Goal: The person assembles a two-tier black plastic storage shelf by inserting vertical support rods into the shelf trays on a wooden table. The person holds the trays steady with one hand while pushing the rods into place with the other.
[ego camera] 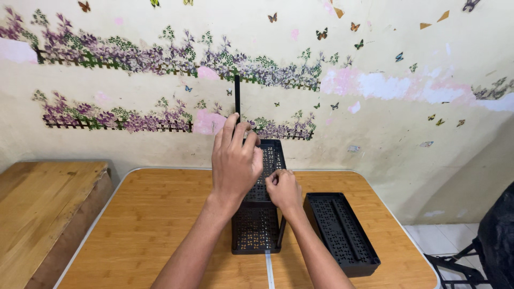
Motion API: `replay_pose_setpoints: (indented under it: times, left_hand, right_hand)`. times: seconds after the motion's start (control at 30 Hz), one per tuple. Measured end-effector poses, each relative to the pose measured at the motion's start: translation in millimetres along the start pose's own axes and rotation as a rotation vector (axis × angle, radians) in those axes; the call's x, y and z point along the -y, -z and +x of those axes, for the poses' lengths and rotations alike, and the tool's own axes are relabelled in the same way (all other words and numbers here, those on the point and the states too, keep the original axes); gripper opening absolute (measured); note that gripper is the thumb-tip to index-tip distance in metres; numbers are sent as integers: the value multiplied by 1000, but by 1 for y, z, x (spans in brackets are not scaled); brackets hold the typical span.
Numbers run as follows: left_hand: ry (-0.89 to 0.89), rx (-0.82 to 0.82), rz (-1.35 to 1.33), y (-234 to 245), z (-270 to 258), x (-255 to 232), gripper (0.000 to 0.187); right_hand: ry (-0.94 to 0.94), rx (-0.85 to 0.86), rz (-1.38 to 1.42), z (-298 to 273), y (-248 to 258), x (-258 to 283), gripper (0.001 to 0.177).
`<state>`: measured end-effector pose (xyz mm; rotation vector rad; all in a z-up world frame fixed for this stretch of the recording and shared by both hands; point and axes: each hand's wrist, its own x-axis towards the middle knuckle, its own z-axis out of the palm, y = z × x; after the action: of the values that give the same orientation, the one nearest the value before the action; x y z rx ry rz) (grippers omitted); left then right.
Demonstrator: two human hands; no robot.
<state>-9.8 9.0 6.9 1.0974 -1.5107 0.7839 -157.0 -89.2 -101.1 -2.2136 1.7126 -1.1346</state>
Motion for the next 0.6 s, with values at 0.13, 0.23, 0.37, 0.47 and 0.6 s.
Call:
replay_pose_setpoints:
  times: [0.13,0.23,0.37,0.47,0.6]
  left_hand:
    - [13,-6,71,0,0,-4,20]
    - [40,-9,104,0,-1,-7,21]
    - [62,-22,141,-4,-5,-10,24]
    - [60,-24,136,-9,-8,-7,22]
    - [50,-27,171,-18,-10,-1,25]
  right_hand:
    - [-20,18,5,0,1,1,25]
    - [-27,19,6,0,2,4,25]
    - [-26,7,28,0,4,3,25]
    - [-23,15,20,0,3,2,26]
    - [-4,-12,34,0,1,1,25]
